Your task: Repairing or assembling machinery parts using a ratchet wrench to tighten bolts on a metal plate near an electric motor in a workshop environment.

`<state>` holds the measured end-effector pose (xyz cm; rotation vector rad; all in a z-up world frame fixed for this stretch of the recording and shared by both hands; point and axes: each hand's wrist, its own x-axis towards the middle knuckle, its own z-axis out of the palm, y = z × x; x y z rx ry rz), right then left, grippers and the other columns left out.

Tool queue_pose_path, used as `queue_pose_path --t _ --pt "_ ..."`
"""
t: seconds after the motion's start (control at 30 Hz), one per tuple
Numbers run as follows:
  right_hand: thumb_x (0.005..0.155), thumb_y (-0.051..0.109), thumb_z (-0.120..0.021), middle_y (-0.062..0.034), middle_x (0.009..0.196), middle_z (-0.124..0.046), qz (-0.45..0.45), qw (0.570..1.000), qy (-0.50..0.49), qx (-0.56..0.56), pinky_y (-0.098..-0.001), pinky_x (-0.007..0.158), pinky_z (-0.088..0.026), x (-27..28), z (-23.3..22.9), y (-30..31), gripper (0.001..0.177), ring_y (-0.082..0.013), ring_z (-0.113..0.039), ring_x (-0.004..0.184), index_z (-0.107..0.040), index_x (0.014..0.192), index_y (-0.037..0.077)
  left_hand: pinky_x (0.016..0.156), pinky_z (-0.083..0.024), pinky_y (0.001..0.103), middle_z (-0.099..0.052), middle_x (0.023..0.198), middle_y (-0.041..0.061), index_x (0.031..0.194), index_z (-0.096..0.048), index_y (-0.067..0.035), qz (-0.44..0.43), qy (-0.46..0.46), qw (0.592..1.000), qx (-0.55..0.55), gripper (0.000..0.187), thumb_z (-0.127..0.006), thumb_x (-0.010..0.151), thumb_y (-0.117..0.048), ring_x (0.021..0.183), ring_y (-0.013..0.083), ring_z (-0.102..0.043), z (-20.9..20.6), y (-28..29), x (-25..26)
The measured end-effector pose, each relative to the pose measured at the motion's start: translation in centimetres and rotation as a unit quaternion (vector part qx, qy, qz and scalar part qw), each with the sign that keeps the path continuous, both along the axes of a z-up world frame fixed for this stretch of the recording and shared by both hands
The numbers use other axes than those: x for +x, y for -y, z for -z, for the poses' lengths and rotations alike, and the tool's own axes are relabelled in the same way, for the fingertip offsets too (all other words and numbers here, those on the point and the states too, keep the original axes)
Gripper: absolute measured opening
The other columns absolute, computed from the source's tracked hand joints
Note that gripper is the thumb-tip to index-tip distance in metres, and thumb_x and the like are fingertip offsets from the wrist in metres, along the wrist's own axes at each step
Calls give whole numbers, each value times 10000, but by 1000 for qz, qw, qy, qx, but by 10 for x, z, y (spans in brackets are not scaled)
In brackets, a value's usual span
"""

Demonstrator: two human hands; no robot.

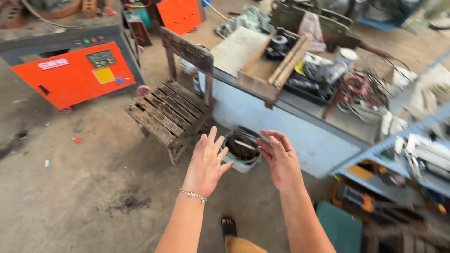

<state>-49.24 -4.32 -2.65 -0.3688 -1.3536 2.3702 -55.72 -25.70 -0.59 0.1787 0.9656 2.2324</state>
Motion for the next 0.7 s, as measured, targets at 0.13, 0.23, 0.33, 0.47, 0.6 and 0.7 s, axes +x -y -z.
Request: queue_pose_path --t 0.13,0.23,0.33,0.47,0.6,0.7 --pt "978 199 -625 -84 1306 -677 -48 999 -1 3 -412 1007 -508 -60 -7 -17 214 -237 -662 1169 -650 1165 97 1186 -121 628 -19 1717 151 1649 -98 -267 -48 -6 999 0 1027 -468 828 -759 1564 382 9 -7 -6 -45" --pt "983 206 -632 -91 1311 -670 -84 996 -14 -4 -421 1009 -502 -103 -8 -16 222 -247 -655 1172 -648 1172 90 1206 -136 613 -32 1722 145 1645 -110 -256 -93 -14 996 11 988 -479 856 -722 1573 373 2 -6 1 -71" --pt "987 219 -632 -91 1334 -648 -112 994 -19 -10 -429 1025 -499 -136 -14 -7 247 -255 -643 1183 -635 1196 87 1205 -162 600 -76 1722 147 1644 -124 -253 -138 -9 990 28 951 -463 877 -701 1573 384 -50 -5 8 -88" --pt "981 241 -609 -103 1369 -629 -157 987 -11 -9 -438 1036 -494 -178 -23 15 353 -253 -630 1201 -592 1294 78 1199 -194 593 -120 1719 155 1645 -127 -228 -193 -19 981 29 936 -437 895 -695 1571 392 -113 -7 27 -112" --pt "985 265 -584 -109 1391 -621 -195 981 -6 3 -442 1043 -489 -216 -23 43 439 -249 -624 1207 -557 1377 69 1199 -206 595 -133 1715 158 1647 -132 -211 -230 -24 972 31 938 -426 900 -696 1572 393 -124 -6 51 -132" --pt "986 275 -581 -107 1403 -618 -220 976 -5 9 -441 1042 -484 -247 -19 70 449 -246 -622 1212 -554 1383 66 1189 -218 587 -149 1718 142 1644 -146 -220 -249 -26 968 26 932 -428 894 -696 1568 378 -145 -4 74 -152"
